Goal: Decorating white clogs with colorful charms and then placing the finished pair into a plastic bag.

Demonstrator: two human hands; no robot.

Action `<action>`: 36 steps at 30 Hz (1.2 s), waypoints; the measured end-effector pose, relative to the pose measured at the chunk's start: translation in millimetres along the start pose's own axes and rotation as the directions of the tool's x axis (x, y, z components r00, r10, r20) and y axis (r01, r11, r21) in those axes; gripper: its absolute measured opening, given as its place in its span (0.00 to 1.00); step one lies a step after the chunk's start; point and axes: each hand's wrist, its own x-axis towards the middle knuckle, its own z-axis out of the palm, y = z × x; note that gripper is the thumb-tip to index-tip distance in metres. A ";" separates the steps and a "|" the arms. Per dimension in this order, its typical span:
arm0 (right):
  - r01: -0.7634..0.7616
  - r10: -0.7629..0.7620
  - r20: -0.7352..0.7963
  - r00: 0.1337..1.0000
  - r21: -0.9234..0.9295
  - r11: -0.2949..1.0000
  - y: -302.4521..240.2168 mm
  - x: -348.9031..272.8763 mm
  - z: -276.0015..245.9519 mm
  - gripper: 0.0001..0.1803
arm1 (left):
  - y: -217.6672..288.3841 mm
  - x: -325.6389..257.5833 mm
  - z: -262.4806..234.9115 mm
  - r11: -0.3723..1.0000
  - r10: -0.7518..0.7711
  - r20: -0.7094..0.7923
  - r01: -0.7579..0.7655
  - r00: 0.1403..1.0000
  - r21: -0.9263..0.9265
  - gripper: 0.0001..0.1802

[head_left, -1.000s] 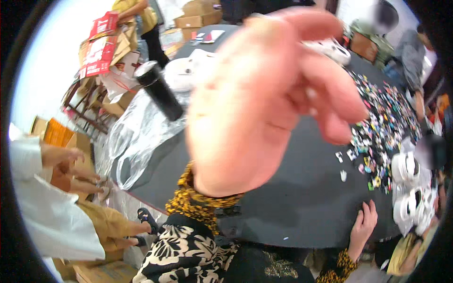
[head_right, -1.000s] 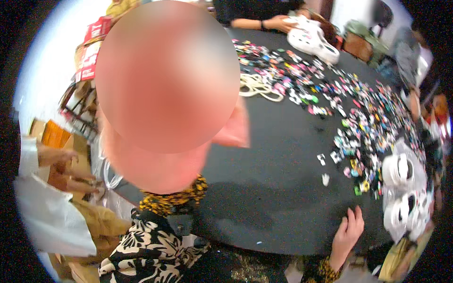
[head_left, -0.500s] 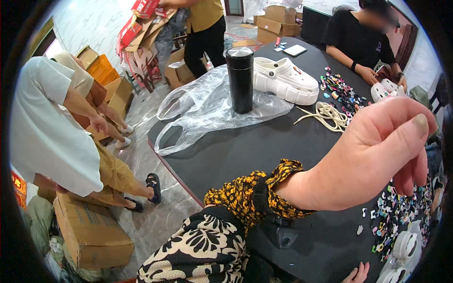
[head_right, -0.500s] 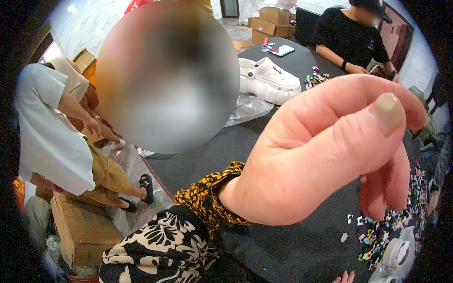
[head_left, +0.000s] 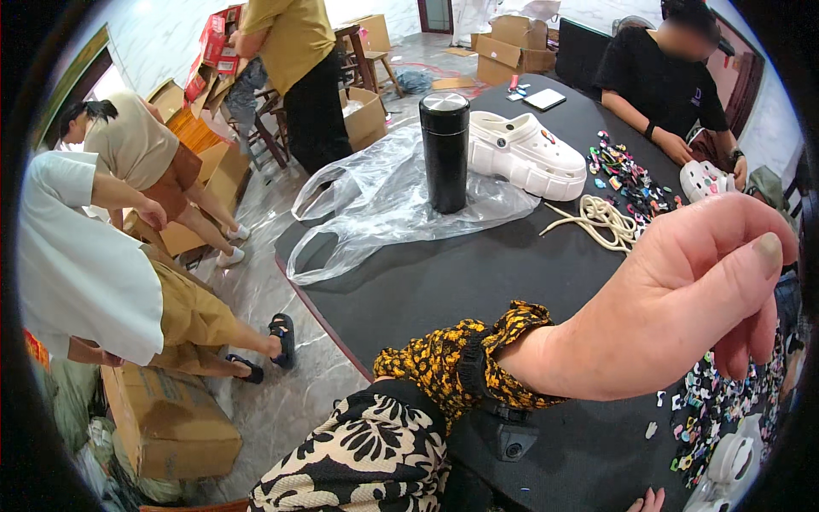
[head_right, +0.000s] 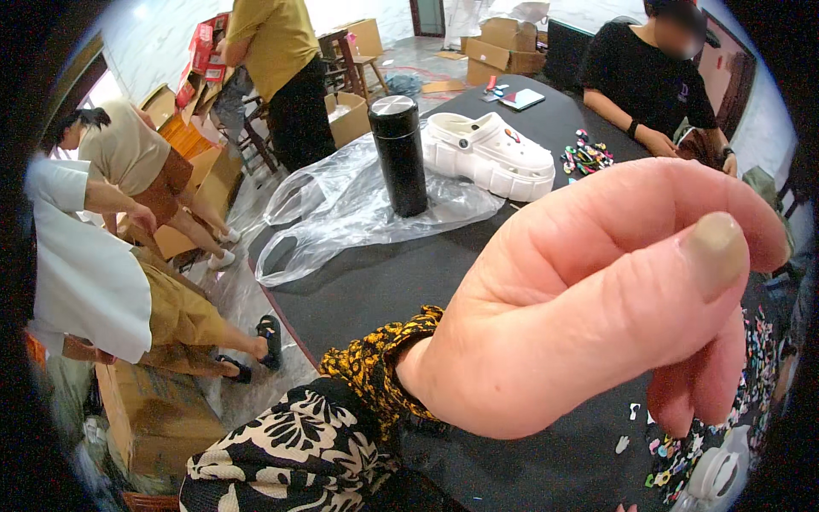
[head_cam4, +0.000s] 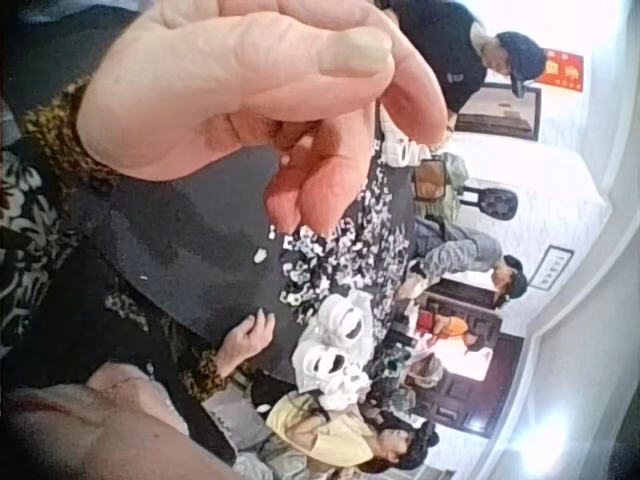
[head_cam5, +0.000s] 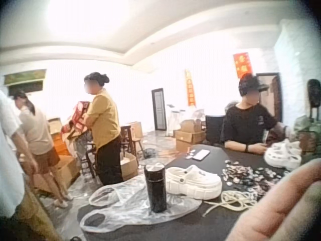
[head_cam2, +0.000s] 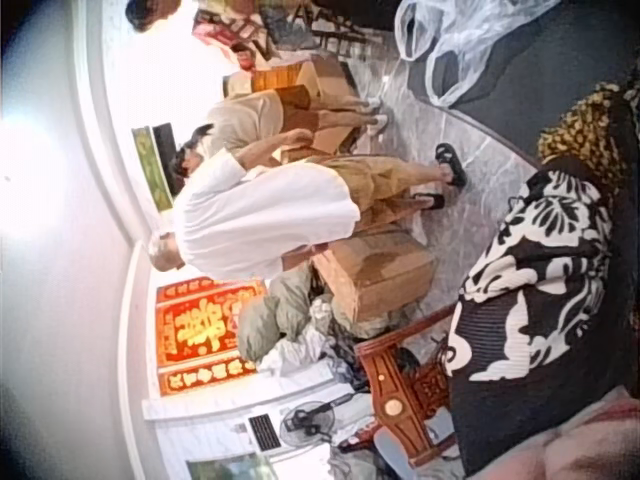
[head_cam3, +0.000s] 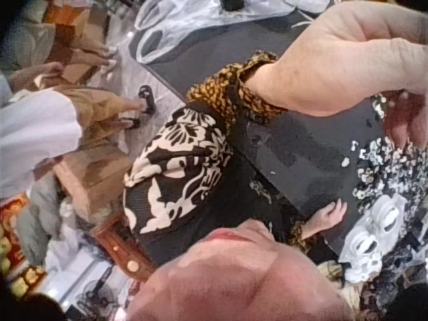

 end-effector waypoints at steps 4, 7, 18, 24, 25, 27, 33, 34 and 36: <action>-0.007 0.007 -0.018 1.000 0.009 1.000 1.1 -0.8 -4.2 0.12 | -20.9 5.9 -5.8 0.986 0.101 0.090 -0.088 0.991 -0.142 0.13; -0.003 0.003 -0.026 1.000 0.022 1.000 2.0 -0.5 -5.0 0.12 | -19.8 6.8 -5.0 0.988 0.127 0.108 -0.116 0.986 -0.102 0.12; -0.012 0.012 -0.023 1.000 0.018 1.000 -1.2 -1.8 -5.6 0.13 | -16.4 14.7 -3.8 0.969 0.175 0.090 -0.155 0.980 -0.192 0.11; -0.005 0.006 -0.037 0.999 0.013 1.000 -0.6 -2.1 1.5 0.13 | -8.8 11.7 -7.5 0.969 0.209 0.078 -0.196 0.975 -0.153 0.10; 0.005 -0.005 -0.029 1.000 0.014 1.000 -2.3 -0.3 4.6 0.13 | -5.3 8.1 -11.1 0.965 0.210 0.040 -0.200 0.977 -0.168 0.10; -0.011 0.011 -0.034 0.999 -0.007 1.000 1.1 -1.9 0.9 0.13 | -6.5 11.3 -8.6 0.960 0.207 0.047 -0.194 0.977 -0.203 0.10; -0.030 0.029 -0.039 0.999 -0.024 0.999 2.2 -6.1 -3.5 0.12 | -0.7 8.9 -3.7 0.957 0.217 0.101 -0.191 0.971 -0.219 0.10; -0.042 0.040 -0.043 0.998 -0.035 0.999 3.7 -8.6 -5.7 0.12 | -1.8 9.1 -1.6 0.954 0.232 0.120 -0.201 0.965 -0.223 0.11; -0.018 0.017 -0.033 0.999 -0.027 0.999 3.5 -6.1 -0.1 0.12 | 3.5 5.8 -11.7 0.957 0.214 0.103 -0.187 0.971 -0.223 0.11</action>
